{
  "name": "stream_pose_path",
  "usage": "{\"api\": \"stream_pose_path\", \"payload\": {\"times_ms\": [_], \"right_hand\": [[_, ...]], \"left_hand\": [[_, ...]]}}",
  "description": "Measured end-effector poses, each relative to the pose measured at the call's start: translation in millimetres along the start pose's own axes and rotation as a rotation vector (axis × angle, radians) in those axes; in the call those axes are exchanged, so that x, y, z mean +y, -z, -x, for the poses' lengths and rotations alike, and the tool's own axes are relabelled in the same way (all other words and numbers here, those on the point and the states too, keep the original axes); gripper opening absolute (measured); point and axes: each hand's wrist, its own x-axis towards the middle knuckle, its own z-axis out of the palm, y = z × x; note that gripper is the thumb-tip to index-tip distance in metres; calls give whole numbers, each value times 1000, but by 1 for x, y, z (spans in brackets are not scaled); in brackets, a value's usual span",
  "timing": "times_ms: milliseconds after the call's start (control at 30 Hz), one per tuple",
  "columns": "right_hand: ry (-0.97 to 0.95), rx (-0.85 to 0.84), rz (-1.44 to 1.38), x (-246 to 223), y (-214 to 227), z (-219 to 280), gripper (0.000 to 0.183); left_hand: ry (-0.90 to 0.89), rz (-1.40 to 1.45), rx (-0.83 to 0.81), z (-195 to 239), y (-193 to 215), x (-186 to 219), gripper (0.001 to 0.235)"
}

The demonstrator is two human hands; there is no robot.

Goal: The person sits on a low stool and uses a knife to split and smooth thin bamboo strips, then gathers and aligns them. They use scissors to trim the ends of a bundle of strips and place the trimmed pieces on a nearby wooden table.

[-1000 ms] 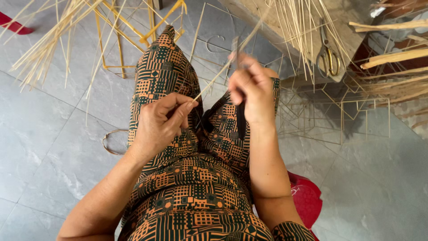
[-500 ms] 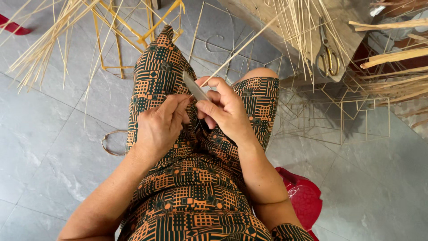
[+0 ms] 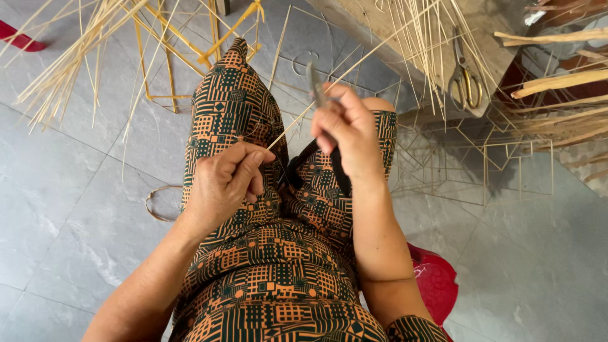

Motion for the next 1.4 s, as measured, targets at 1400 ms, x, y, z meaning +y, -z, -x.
{"api": "stream_pose_path", "payload": {"times_ms": [1400], "right_hand": [[-359, 127, -296, 71, 67, -16, 39]], "left_hand": [[-416, -840, 722, -72, 227, -79, 15]]}}
